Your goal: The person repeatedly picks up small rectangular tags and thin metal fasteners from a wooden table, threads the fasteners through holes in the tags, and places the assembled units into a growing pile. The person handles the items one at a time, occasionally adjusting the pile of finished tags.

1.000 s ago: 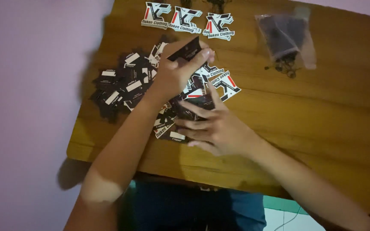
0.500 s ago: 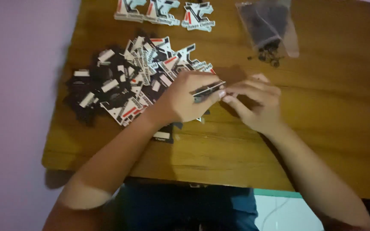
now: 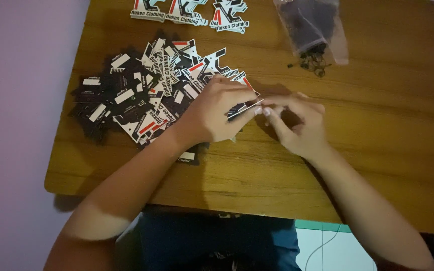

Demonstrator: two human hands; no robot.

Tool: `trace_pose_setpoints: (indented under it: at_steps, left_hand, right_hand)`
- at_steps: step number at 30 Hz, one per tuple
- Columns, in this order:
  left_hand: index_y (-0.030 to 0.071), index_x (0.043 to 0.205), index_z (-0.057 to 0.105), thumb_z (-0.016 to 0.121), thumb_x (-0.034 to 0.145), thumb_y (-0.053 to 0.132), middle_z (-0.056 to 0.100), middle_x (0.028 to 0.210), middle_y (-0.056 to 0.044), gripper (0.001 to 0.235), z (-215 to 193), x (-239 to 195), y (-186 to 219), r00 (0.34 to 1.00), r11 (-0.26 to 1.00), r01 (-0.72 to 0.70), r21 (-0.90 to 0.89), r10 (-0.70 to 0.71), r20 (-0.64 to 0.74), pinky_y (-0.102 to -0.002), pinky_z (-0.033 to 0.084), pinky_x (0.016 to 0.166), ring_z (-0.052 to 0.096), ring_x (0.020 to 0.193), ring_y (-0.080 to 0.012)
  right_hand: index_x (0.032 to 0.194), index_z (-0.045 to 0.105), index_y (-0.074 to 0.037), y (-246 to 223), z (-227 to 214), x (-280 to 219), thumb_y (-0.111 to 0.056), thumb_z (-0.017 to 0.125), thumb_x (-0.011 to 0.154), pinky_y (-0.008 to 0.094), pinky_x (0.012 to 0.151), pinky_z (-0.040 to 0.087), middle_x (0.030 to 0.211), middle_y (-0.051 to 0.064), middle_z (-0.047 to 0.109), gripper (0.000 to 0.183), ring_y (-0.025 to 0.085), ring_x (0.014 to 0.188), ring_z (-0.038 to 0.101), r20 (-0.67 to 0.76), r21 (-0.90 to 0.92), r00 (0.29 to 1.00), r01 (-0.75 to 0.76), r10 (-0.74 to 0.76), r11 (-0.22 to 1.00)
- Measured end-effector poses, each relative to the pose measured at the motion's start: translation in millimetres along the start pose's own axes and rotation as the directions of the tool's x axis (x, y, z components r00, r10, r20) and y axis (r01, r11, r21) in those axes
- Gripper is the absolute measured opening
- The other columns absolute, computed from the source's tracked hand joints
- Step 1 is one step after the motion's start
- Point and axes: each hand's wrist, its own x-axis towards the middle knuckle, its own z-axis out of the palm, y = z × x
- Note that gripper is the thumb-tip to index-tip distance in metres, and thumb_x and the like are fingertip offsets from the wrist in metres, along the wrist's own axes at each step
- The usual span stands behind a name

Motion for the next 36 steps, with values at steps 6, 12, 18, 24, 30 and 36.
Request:
trace_pose_setpoints:
  at_steps: [6, 12, 18, 24, 30, 36]
  left_hand:
    - [0.008, 0.102, 0.072, 0.06, 0.097, 0.01, 0.073, 0.083, -0.008, 0.013, -1.9, -1.7, -6.6, 1.0, 1.0, 0.016, 0.008, -0.016, 0.014, -0.042, 0.048, 0.076, 0.071, 0.078, -0.0327]
    - [0.009, 0.105, 0.074, 0.068, 0.092, 0.013, 0.074, 0.086, -0.01, 0.015, -0.9, -4.2, -17.1, 0.998, 0.991, -0.007, 0.134, -0.001, 0.055, -0.047, 0.045, 0.084, 0.072, 0.082, -0.0328]
    - [0.009, 0.096, 0.07, 0.063, 0.101, 0.023, 0.072, 0.086, -0.003, 0.016, 0.0, -3.2, -13.9, 0.998, 0.974, -0.068, 0.215, 0.065, 0.018, -0.039, 0.033, 0.086, 0.063, 0.076, -0.0234]
    - [0.008, 0.095, 0.068, 0.063, 0.1, 0.021, 0.07, 0.085, -0.002, 0.016, -5.0, -2.9, -13.2, 0.999, 0.976, -0.034, 0.217, 0.033, 0.011, -0.039, 0.032, 0.086, 0.061, 0.074, -0.0223]
    - [0.009, 0.095, 0.069, 0.065, 0.1, 0.024, 0.072, 0.088, -0.002, 0.016, 2.4, -5.7, -21.3, 0.998, 0.967, -0.052, 0.248, 0.056, -0.008, -0.042, 0.034, 0.09, 0.062, 0.076, -0.0229]
    - [0.009, 0.097, 0.069, 0.066, 0.099, 0.023, 0.07, 0.087, -0.002, 0.015, -0.3, -6.1, -21.3, 1.0, 0.969, -0.019, 0.245, 0.02, -0.003, -0.043, 0.034, 0.089, 0.062, 0.077, -0.0233]
  right_hand:
    - [0.101, 0.074, -0.001, 29.5, -8.3, -11.3, 0.006, 0.069, 0.095, 0.038, 0.071, 0.056, 0.068, 0.01, 0.071, 0.011, 0.03, 0.065, 0.071, 0.045, -0.014, 0.996, -0.073, 0.073, 0.997]
    - [0.111, 0.067, 0.008, 23.5, -23.1, 22.5, 0.005, 0.064, 0.104, 0.046, 0.066, 0.053, 0.082, 0.026, 0.068, 0.008, 0.042, 0.075, 0.07, 0.034, -0.131, 0.998, -0.042, 0.047, 0.991]
    - [0.118, 0.065, -0.001, 46.0, 11.2, 65.0, 0.003, 0.074, 0.095, 0.042, 0.091, 0.049, 0.114, 0.015, 0.072, 0.025, 0.033, 0.102, 0.067, 0.154, -0.292, 0.988, 0.075, -0.031, 0.953]
    - [0.125, 0.058, -0.005, 84.4, 36.6, 97.0, -0.006, 0.083, 0.092, 0.041, 0.07, 0.046, 0.096, 0.013, 0.06, 0.041, 0.022, 0.065, 0.055, 0.06, -0.349, 0.987, -0.121, 0.151, 0.929]
    - [0.119, 0.062, -0.008, 84.6, 48.6, 112.3, -0.007, 0.087, 0.087, 0.035, 0.058, 0.046, 0.074, 0.007, 0.062, 0.04, 0.017, 0.058, 0.055, -0.019, -0.337, 0.977, -0.205, 0.212, 0.919]
    - [0.122, 0.054, -0.004, 80.6, 50.8, 111.9, -0.001, 0.084, 0.088, 0.039, 0.07, 0.048, 0.107, 0.007, 0.076, 0.045, 0.024, 0.069, 0.061, -0.016, -0.355, 0.992, -0.121, 0.123, 0.927]
